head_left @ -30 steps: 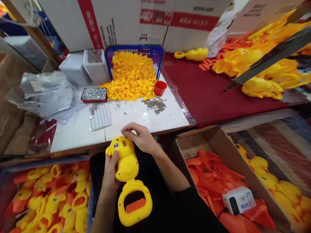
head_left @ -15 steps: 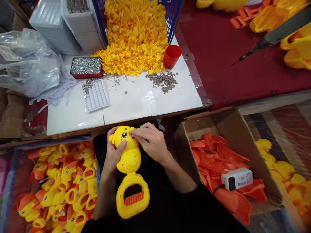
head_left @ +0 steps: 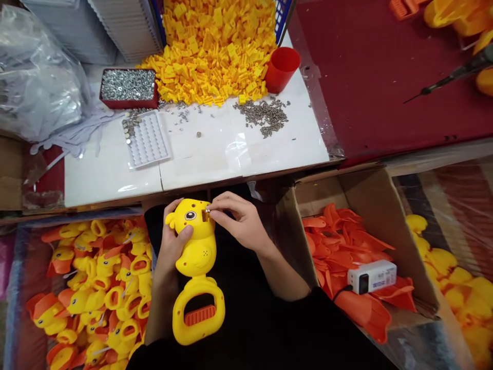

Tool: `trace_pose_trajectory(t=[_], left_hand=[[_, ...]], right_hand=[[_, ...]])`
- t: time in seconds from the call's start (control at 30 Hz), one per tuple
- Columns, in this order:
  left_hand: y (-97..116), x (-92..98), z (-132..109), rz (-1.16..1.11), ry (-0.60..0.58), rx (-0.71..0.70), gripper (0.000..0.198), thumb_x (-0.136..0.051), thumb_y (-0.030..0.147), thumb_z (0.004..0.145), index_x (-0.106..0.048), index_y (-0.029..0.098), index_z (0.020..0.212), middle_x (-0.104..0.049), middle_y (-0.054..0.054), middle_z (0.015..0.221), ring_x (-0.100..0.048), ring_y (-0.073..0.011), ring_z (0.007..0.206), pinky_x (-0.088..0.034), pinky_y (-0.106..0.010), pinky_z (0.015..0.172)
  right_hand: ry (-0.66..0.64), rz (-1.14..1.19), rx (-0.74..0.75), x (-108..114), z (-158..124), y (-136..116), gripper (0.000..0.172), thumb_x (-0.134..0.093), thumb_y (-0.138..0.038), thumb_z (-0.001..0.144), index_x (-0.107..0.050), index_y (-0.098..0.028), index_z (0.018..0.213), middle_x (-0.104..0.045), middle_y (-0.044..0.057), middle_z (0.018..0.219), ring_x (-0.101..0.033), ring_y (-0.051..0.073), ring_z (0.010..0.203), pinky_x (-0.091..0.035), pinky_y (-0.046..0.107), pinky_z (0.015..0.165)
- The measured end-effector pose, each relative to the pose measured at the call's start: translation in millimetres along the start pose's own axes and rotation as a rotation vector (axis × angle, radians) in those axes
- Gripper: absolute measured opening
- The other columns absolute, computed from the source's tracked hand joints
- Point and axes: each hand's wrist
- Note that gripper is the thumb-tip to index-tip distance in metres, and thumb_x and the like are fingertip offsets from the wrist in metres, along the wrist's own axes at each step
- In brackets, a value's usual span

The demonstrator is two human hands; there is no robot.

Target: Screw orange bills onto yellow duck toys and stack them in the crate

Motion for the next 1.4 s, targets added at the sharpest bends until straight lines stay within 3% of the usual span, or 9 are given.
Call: trace_pose_trajectory(t=[0.17,0.27,0.4,0.63,0.8,0.97,1.1,1.27,1.4], left_hand=[[5.4,-1.1,-1.3,0.07,0.002,-0.085,0.075,-0.085,0.053,0.074,-0.056,0.028,0.138,-0.062,-0.009,0.129,-0.069,-0.025,0.101,-0.059,-0.032,0.083],[7.2,-1.5,-2.9,0.279,0.035,-0.234,0.075,-0.089,0.051,0.07,-0.058,0.026,0.134,-0.061,-0.008,0.132,-0.066,-0.0253,0.11,-0.058,-0.032,0.09],[5.5,0.7,-10.1,0.557,0.043,-0.309,0.073,-0.085,0.046,0.079,-0.052,0.027,0.141,-0.059,-0.008,0.134,-0.065,-0.025,0.115,-0.056,-0.036,0.097],[-3.3,8.8,-9.5,0.659,0.115,-0.33,0.071,-0.079,0.049,0.085,-0.047,0.027,0.145,-0.057,-0.01,0.135,-0.067,-0.0258,0.112,-0.057,-0.039,0.094],[-7.1,-1.5,-8.5,0.625,0.167,-0.272,0.069,-0.076,0.054,0.084,-0.048,0.024,0.14,-0.057,-0.011,0.134,-0.064,-0.0298,0.116,-0.054,-0.046,0.099],[-10.2,-7.5,-7.7,0.514,0.174,-0.247,0.069,-0.077,0.056,0.081,-0.05,0.025,0.137,-0.058,-0.01,0.133,-0.064,-0.0287,0.114,-0.054,-0.044,0.098],[-15.9,2.3,-2.8,0.413,0.144,-0.211,0.071,-0.082,0.053,0.078,-0.05,0.027,0.136,-0.058,-0.009,0.133,-0.065,-0.0267,0.112,-0.056,-0.039,0.094],[-19.8,22.2,0.4,0.371,0.156,-0.208,0.073,-0.086,0.049,0.074,-0.053,0.028,0.136,-0.058,-0.007,0.133,-0.063,-0.0248,0.114,-0.055,-0.034,0.095],[-18.4,30.5,-1.4,0.188,0.169,-0.189,0.078,-0.09,0.049,0.067,-0.056,0.029,0.135,-0.06,-0.006,0.13,-0.065,-0.0241,0.109,-0.058,-0.031,0.089]], right_hand=[[-0.187,-0.075,-0.021,13.4,-0.3,-13.8,0.01,-0.067,-0.018,0.097,-0.076,-0.02,0.096,-0.073,0.004,0.094,-0.069,0.014,0.085,-0.059,0.028,0.079],[-0.207,-0.202,-0.002,14.7,-1.8,-16.3,0.011,-0.069,-0.01,0.092,-0.075,-0.019,0.091,-0.073,0.003,0.091,-0.069,0.014,0.085,-0.057,0.027,0.08],[-0.234,-0.282,-0.017,13.4,2.0,-12.0,0.014,-0.072,-0.004,0.085,-0.075,-0.018,0.086,-0.075,0.002,0.086,-0.069,0.014,0.082,-0.054,0.025,0.079],[-0.245,-0.313,0.005,3.1,6.6,-2.0,0.014,-0.072,-0.005,0.087,-0.078,-0.018,0.087,-0.077,0.003,0.09,-0.07,0.014,0.083,-0.053,0.024,0.079],[-0.238,-0.362,0.005,0.2,4.7,10.7,0.014,-0.075,-0.004,0.086,-0.078,-0.018,0.084,-0.078,0.002,0.088,-0.068,0.015,0.084,-0.051,0.025,0.08],[-0.292,-0.187,-0.078,8.8,11.7,16.7,0.013,-0.078,-0.005,0.084,-0.079,-0.018,0.082,-0.077,0.002,0.088,-0.069,0.014,0.083,-0.052,0.023,0.077],[-0.368,-0.231,-0.128,6.9,15.2,7.5,0.013,-0.077,-0.005,0.084,-0.079,-0.018,0.083,-0.077,0.001,0.088,-0.069,0.014,0.082,-0.051,0.023,0.076],[-0.264,-0.464,-0.089,-13.3,11.5,-3.0,0.017,-0.07,-0.005,0.09,-0.08,-0.018,0.085,-0.078,0.004,0.091,-0.068,0.017,0.087,-0.051,0.028,0.081],[-0.334,-0.228,0.0,-12.8,11.6,-2.9,0.008,-0.076,-0.013,0.09,-0.082,-0.018,0.089,-0.078,0.005,0.093,-0.07,0.015,0.085,-0.054,0.025,0.08]])
Point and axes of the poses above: each hand's wrist, its own z-axis towards the middle knuckle, its own x-axis out of the back of the hand, y = z × x
